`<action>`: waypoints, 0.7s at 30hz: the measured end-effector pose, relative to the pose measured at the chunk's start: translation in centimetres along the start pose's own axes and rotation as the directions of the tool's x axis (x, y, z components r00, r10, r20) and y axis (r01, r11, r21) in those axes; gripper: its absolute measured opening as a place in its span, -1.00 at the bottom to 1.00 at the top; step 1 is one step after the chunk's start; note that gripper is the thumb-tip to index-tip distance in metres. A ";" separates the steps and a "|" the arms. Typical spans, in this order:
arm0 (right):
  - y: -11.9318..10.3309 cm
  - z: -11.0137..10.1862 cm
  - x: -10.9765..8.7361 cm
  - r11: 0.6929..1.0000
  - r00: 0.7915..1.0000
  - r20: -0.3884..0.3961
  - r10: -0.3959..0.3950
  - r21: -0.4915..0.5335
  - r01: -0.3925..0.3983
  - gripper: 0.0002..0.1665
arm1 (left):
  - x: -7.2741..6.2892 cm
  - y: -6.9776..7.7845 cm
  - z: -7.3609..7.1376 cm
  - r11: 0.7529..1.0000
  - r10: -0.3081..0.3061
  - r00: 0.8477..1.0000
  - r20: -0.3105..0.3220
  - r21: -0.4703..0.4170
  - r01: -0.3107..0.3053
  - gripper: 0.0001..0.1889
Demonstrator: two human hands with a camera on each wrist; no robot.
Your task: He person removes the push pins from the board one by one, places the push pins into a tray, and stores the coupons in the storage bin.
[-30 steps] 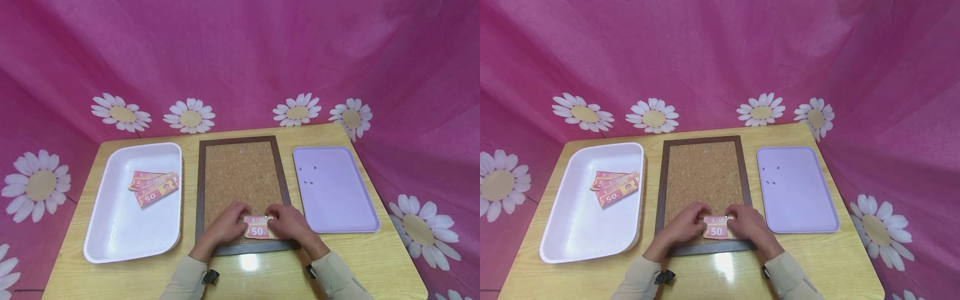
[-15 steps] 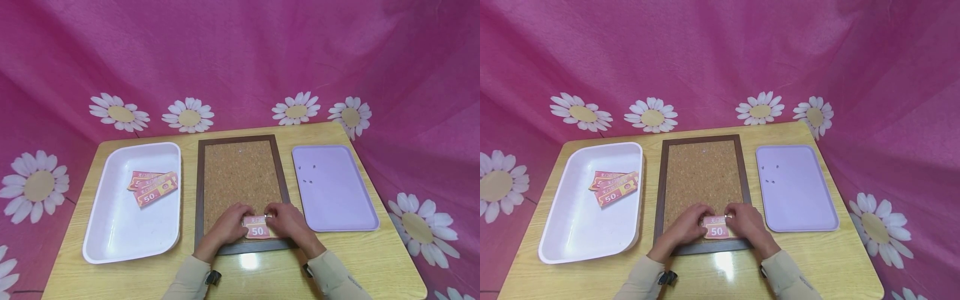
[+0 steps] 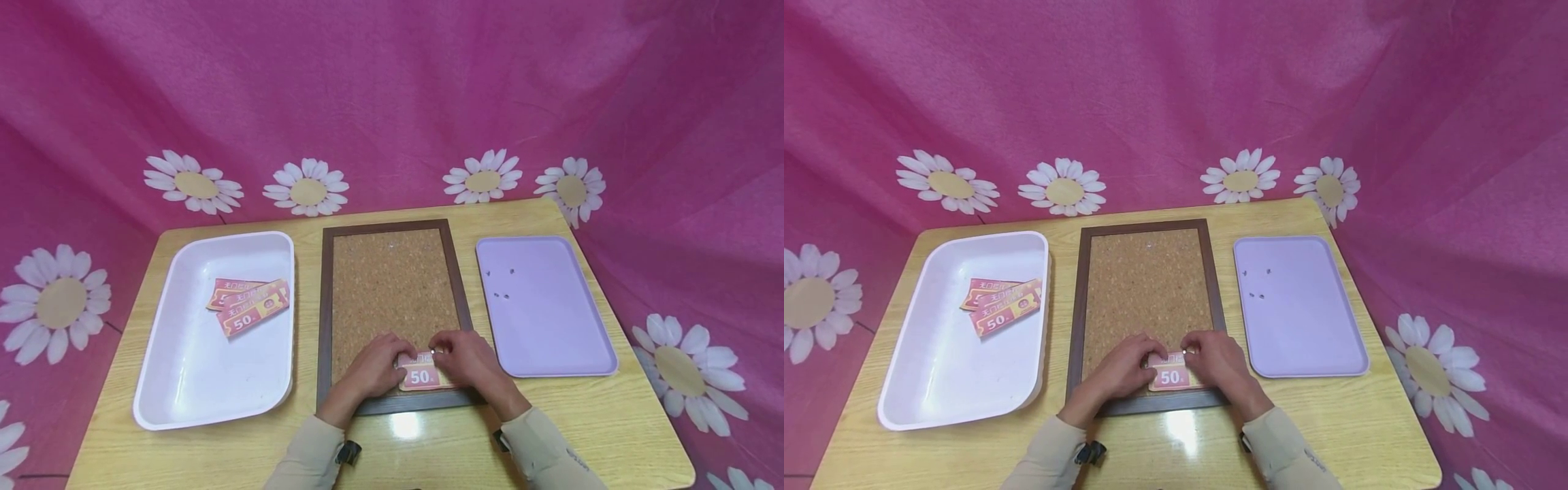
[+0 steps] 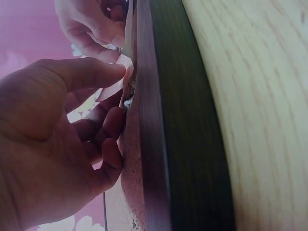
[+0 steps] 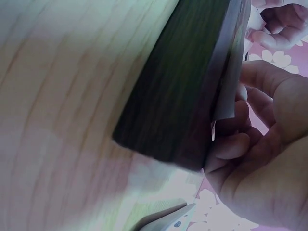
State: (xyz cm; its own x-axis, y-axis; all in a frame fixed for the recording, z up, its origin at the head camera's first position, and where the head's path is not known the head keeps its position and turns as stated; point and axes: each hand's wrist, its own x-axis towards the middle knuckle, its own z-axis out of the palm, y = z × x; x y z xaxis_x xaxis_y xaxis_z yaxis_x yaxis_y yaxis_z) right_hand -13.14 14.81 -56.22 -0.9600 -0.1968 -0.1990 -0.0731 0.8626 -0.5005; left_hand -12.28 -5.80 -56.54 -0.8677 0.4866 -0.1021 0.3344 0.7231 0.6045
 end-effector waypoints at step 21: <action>0.0 0.1 0.2 0.998 0.998 -0.021 -0.056 -0.024 0.055 -0.87 | 0.0 0.3 -0.3 0.998 -0.050 0.998 0.045 -0.031 0.051 -0.71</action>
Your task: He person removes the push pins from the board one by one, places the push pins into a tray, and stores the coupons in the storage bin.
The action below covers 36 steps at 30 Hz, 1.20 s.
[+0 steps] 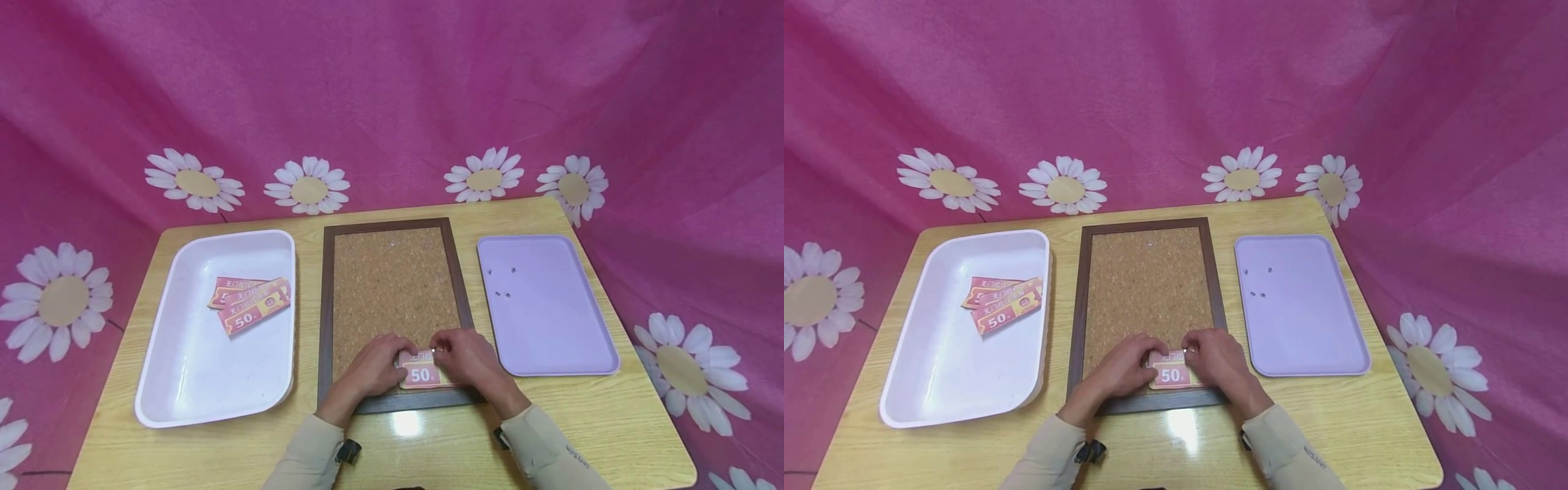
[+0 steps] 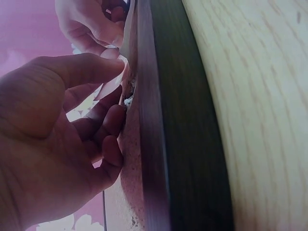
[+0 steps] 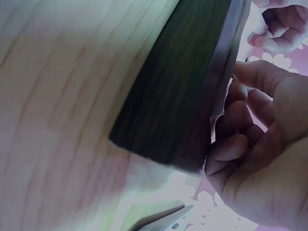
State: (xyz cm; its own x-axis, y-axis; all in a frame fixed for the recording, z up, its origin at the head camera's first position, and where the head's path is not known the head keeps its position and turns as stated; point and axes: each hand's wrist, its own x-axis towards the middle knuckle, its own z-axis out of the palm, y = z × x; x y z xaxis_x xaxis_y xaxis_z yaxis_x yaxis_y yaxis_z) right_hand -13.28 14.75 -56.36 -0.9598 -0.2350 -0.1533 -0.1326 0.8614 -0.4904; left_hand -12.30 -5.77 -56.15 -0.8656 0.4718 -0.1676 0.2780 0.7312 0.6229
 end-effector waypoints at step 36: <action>0.7 0.9 -0.1 0.995 0.992 -0.081 -0.095 -0.039 0.092 -0.91 | -0.2 -0.1 0.2 1.000 0.000 1.000 -0.020 0.006 0.001 -0.72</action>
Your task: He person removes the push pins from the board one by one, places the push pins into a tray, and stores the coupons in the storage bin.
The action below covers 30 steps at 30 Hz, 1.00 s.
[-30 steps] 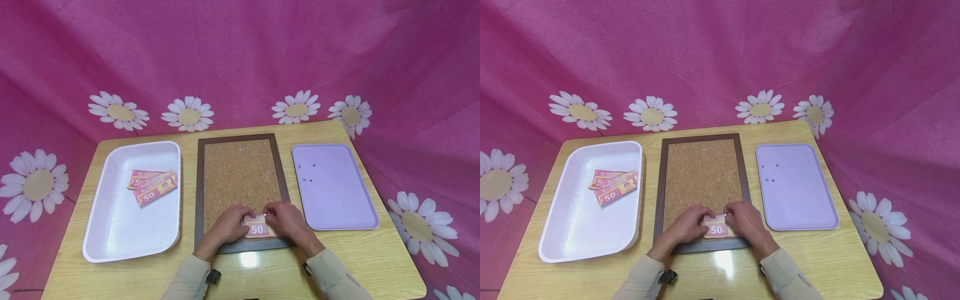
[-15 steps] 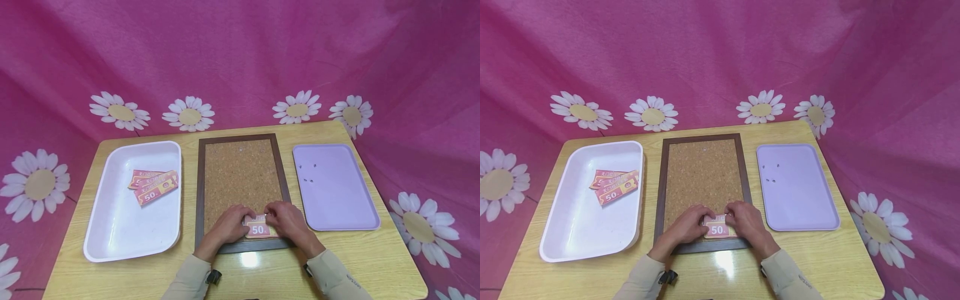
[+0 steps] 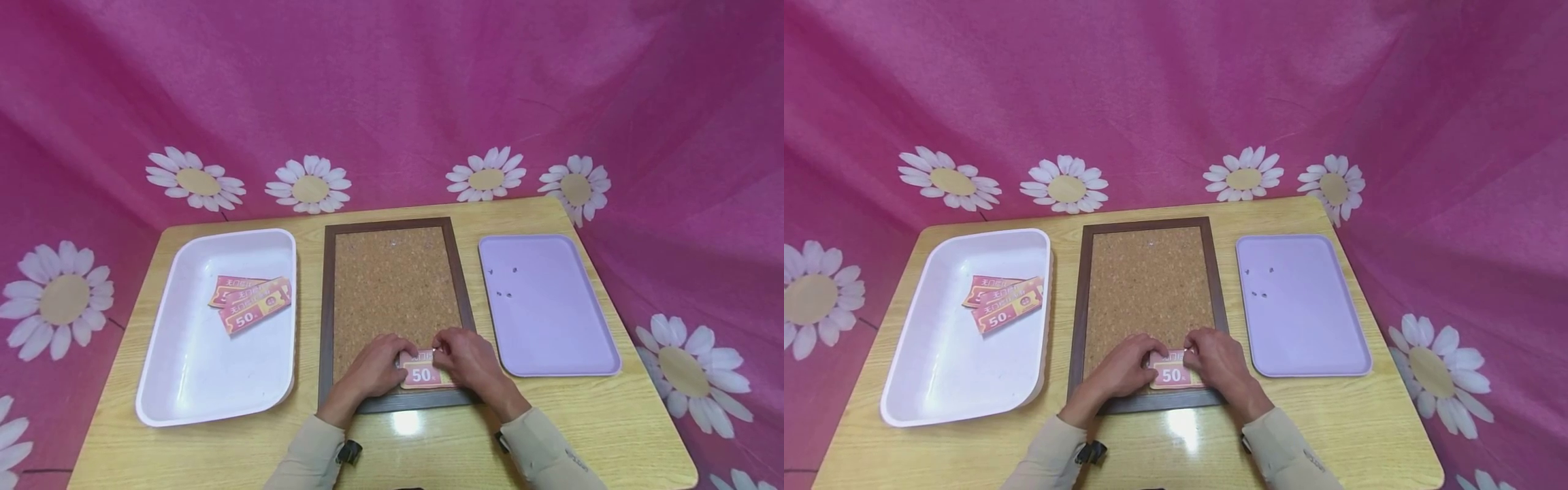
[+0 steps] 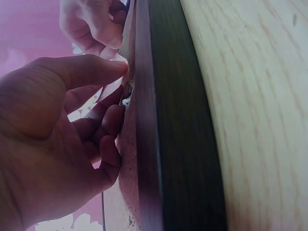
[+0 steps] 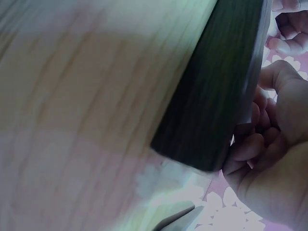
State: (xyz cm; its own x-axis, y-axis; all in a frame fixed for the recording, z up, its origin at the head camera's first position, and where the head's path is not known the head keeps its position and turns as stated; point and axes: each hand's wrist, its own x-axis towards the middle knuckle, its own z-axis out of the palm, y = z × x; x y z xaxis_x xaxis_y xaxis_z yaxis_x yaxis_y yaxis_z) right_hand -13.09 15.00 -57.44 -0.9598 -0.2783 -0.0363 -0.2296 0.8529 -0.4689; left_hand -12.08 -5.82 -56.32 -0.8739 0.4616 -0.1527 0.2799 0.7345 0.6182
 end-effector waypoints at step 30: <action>0.0 -1.3 -0.2 0.999 0.998 -0.059 -0.035 0.015 0.035 -0.97 | -0.2 -0.2 -0.3 0.978 -0.045 0.999 -0.019 -0.206 0.040 -0.67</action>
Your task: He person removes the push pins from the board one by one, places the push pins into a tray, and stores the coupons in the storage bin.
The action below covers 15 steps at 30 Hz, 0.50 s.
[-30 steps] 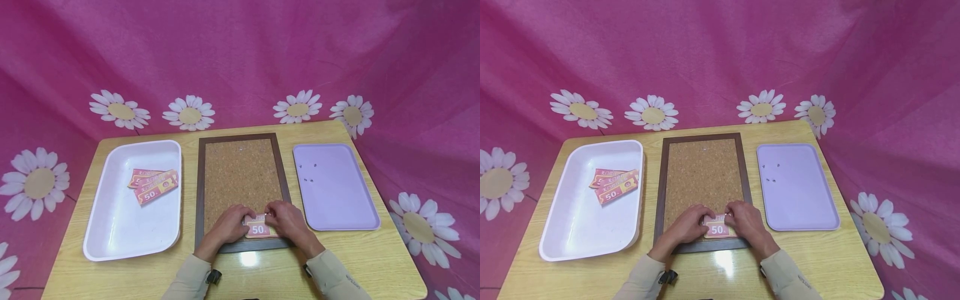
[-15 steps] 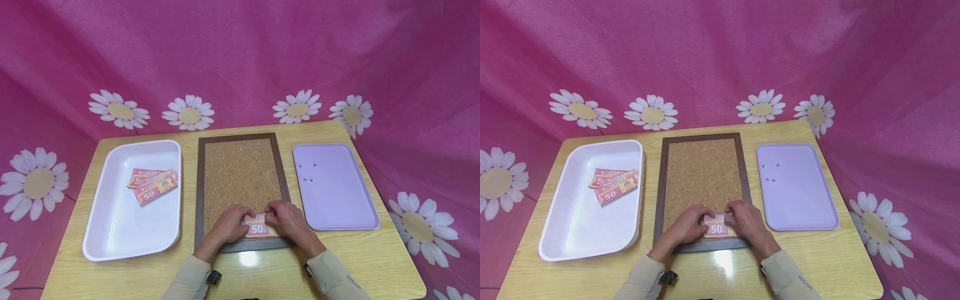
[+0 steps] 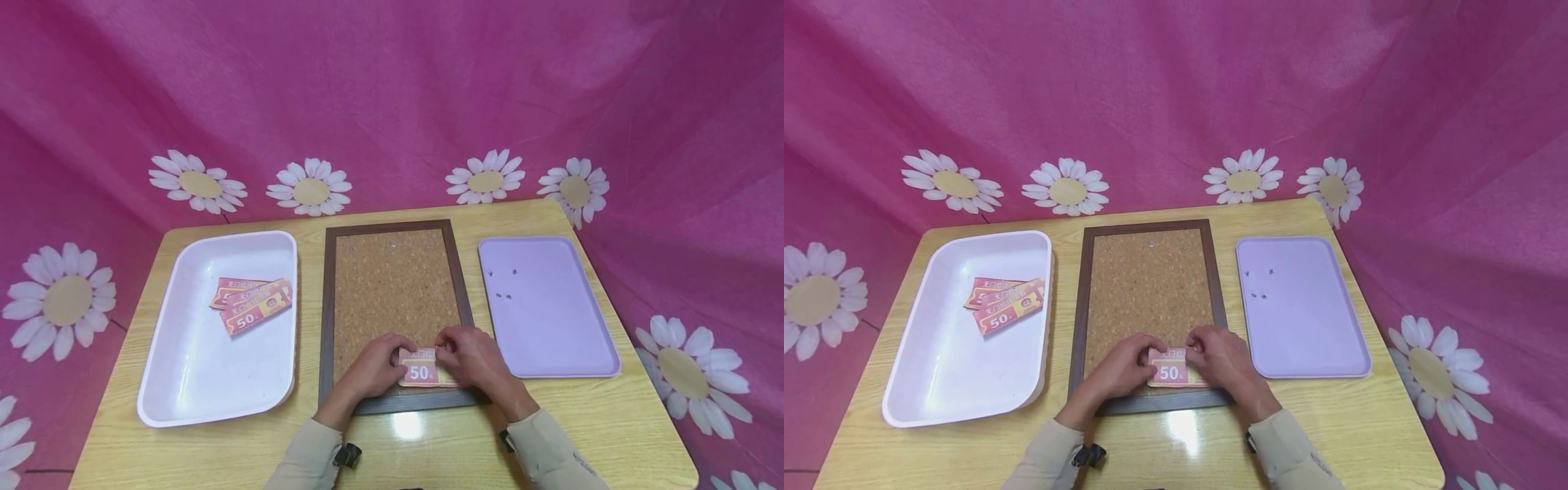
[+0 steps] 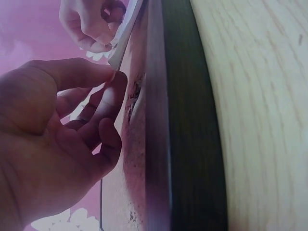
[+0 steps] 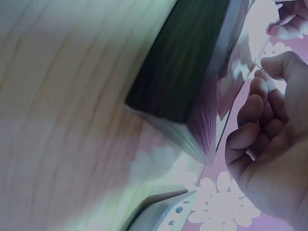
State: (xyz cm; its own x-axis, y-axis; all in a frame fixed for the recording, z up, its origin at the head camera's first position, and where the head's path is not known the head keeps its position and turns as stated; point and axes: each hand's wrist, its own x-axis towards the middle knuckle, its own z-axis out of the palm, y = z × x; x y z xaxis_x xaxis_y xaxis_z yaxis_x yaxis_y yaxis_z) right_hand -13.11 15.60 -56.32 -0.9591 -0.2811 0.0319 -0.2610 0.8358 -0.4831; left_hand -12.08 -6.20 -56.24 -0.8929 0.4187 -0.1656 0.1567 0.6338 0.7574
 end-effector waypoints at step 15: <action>0.1 -1.2 0.2 1.000 0.999 -0.037 -0.006 -0.026 0.005 -0.91 | -0.7 0.5 -1.1 0.996 -0.046 0.999 -0.011 -0.083 0.045 -0.67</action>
State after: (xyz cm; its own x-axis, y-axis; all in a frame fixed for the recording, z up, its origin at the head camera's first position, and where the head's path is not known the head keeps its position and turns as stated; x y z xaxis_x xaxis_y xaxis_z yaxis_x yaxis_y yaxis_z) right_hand -13.46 16.20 -55.31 -0.9609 -0.2685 0.0674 -0.2687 0.8464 -0.4598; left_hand -11.85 -6.89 -55.06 -0.9040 0.3814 -0.1931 0.0808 0.5959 0.7990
